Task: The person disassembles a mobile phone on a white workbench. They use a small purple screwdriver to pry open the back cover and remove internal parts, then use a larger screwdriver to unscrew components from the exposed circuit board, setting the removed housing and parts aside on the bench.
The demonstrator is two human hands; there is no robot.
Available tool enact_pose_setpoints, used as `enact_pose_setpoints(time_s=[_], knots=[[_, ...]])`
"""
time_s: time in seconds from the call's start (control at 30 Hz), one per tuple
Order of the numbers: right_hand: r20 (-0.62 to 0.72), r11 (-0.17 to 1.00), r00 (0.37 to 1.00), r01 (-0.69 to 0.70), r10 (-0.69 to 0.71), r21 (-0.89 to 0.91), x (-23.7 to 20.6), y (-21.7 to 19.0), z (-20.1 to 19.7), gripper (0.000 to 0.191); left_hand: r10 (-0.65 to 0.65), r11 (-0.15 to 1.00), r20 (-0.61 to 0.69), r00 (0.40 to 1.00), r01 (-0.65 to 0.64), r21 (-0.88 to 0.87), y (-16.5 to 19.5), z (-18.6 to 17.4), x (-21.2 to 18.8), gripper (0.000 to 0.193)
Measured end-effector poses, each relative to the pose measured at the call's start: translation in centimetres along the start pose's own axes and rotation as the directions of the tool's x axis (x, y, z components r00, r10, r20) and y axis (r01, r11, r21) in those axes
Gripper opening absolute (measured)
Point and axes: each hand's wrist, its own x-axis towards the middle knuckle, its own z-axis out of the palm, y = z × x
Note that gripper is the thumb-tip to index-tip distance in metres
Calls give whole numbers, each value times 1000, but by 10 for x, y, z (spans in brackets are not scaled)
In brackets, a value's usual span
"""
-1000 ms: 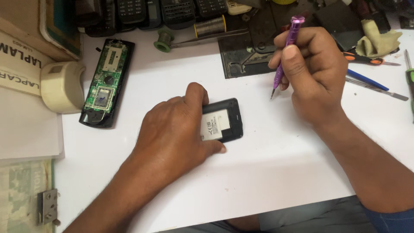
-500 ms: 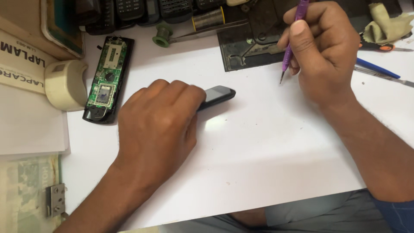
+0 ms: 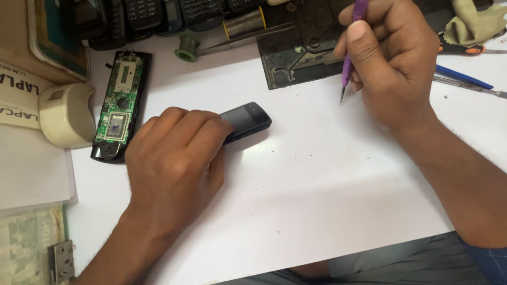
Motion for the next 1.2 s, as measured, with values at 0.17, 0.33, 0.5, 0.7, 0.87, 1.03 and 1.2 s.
enact_pose_setpoints(time_s=[0.17, 0.33, 0.5, 0.7, 0.87, 1.03, 1.2], knots=[[10, 1000, 1000, 25, -25, -1, 1, 10, 1, 20, -39, 998, 6, 999, 39, -48, -6, 3, -2, 26], [62, 998, 997, 49, -46, -50, -8, 24, 4, 28, -7, 998, 73, 997, 12, -65, -9, 17, -15, 39], [96, 994, 994, 69, -61, -85, -16, 36, 8, 30, -109, 985, 224, 969, 136, -110, -18, 24, -31, 42], [116, 991, 989, 99, -89, -90, -24, 44, 13, 29, -186, 969, 228, 956, 217, -119, -16, 22, -40, 57], [116, 989, 989, 109, -97, -96, -27, 46, 15, 29, -173, 981, 219, 960, 188, -48, -13, 17, -41, 73], [99, 987, 992, 90, -77, -134, -32, 44, 16, 31, -207, 974, 271, 940, 223, -30, -14, 19, -38, 68], [95, 989, 994, 64, -51, -133, -34, 47, 17, 31, -217, 970, 261, 941, 238, -50, -15, 14, -39, 74]])
